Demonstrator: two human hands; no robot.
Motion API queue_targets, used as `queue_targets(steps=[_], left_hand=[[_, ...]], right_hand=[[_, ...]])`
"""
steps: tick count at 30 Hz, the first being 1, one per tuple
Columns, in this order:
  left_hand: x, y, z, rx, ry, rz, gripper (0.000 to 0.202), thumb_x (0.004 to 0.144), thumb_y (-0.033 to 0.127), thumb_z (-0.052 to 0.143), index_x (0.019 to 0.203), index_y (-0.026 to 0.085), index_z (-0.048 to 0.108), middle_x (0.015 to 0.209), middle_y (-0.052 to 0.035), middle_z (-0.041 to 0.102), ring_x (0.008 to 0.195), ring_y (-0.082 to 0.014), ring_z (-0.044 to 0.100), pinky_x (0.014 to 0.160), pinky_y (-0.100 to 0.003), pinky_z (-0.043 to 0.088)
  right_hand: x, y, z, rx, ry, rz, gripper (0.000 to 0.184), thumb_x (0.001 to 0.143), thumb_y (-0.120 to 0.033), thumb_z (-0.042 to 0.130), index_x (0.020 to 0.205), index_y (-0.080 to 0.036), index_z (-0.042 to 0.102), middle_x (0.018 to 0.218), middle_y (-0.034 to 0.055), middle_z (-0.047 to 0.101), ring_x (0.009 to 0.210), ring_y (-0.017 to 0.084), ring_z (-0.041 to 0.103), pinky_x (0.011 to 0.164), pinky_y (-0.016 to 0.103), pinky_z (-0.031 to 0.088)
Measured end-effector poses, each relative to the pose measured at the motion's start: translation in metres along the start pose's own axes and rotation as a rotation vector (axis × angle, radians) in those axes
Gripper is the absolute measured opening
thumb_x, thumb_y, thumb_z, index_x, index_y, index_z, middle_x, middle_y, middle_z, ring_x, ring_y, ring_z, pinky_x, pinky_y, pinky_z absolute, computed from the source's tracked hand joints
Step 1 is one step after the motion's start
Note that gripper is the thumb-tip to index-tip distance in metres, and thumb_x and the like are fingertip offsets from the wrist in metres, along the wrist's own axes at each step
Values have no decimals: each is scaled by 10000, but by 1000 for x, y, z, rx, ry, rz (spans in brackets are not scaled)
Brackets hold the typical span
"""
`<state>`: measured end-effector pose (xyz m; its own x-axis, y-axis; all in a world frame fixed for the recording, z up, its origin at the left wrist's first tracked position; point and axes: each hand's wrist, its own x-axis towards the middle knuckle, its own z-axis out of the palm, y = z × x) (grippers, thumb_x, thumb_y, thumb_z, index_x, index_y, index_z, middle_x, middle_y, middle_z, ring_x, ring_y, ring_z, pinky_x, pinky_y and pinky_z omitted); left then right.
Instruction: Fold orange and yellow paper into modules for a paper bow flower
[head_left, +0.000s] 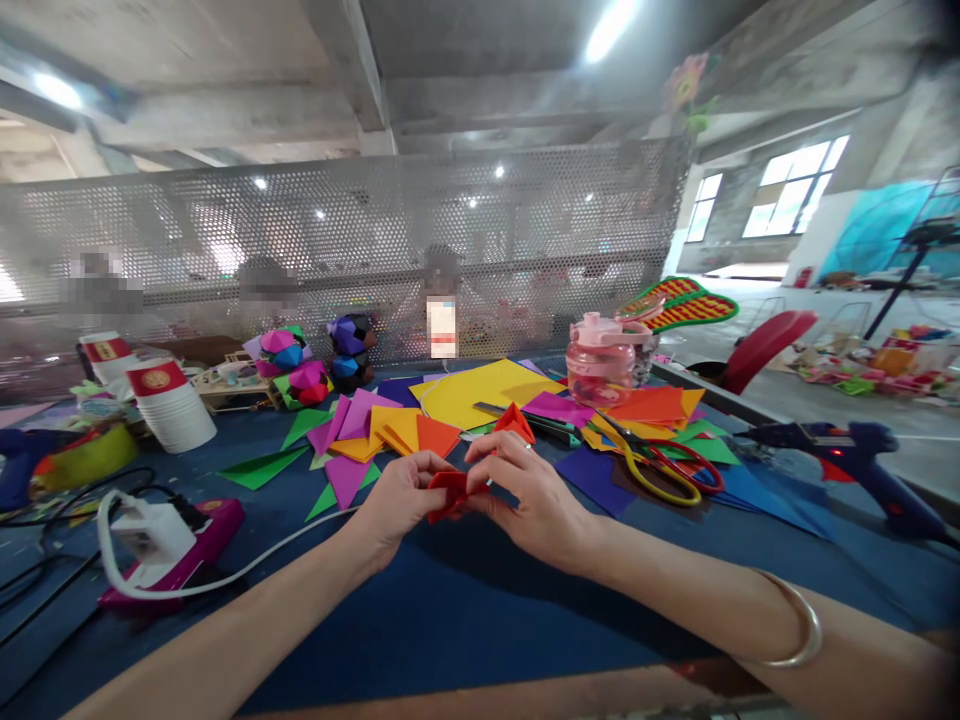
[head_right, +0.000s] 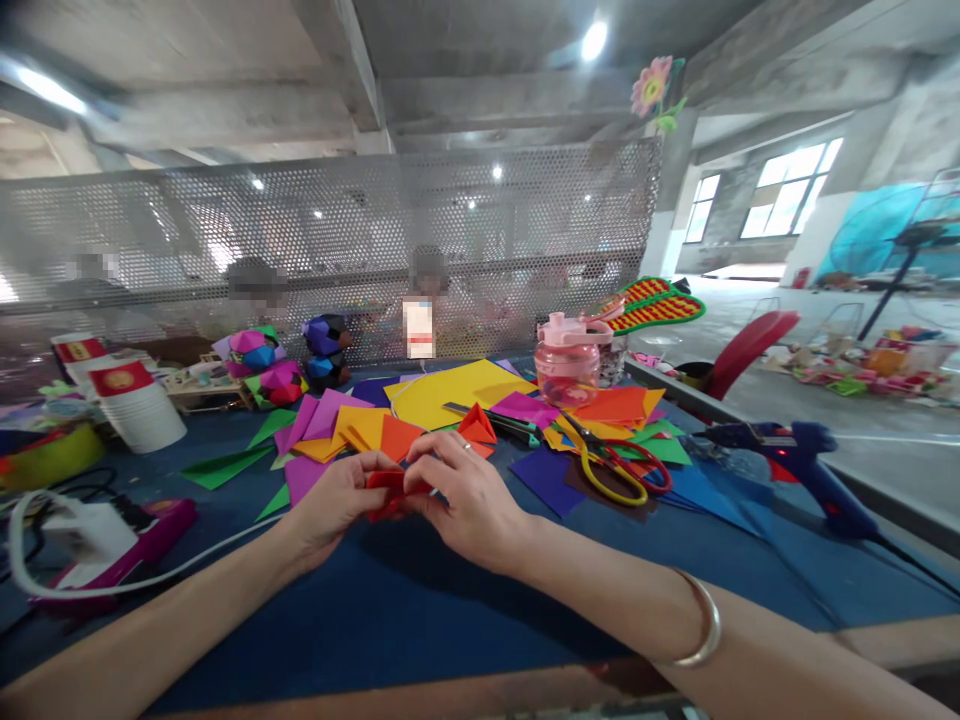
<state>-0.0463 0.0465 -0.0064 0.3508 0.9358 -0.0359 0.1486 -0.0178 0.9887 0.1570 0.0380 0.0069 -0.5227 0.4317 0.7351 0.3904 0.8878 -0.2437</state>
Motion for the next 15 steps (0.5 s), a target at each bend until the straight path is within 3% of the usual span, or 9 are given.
queue_targets(steps=[5,8,11,13,15], left_hand=[[-3,3,5,41,-2,8,287,964,325,613,1188,147,595,1135,-79,639,931,-200,659,798,-388,575],[-5,5,8,55,4,35,287,963,322,615,1189,147,594,1140,-79,639,935,-201,660,801,-389,575],[-6,6,9,74,11,61,278,963,320,616,1178,145,599,1127,-77,642,923,-197,661,793,-384,576],[-6,6,9,89,16,79,263,962,316,618,1159,142,605,1105,-72,648,903,-190,663,784,-376,577],[-7,5,10,95,20,102,250,960,312,620,1141,139,611,1085,-67,653,882,-183,665,776,-369,577]], right_hand=[[-2,-3,1,23,3,28,74,929,-185,598,873,-217,636,1092,82,598,1009,207,595,861,344,484],[-3,-6,4,30,9,120,100,918,-160,591,1001,-215,601,1103,90,608,1040,216,592,876,351,481],[-3,-5,8,30,-13,256,303,885,-149,631,1170,-194,538,1043,87,659,940,215,633,783,331,494],[-2,-2,9,37,-69,322,270,865,-141,653,1121,-192,586,902,46,700,778,186,652,668,281,472],[-1,2,9,42,-124,366,104,850,-130,657,934,-192,652,734,6,693,619,150,615,557,240,405]])
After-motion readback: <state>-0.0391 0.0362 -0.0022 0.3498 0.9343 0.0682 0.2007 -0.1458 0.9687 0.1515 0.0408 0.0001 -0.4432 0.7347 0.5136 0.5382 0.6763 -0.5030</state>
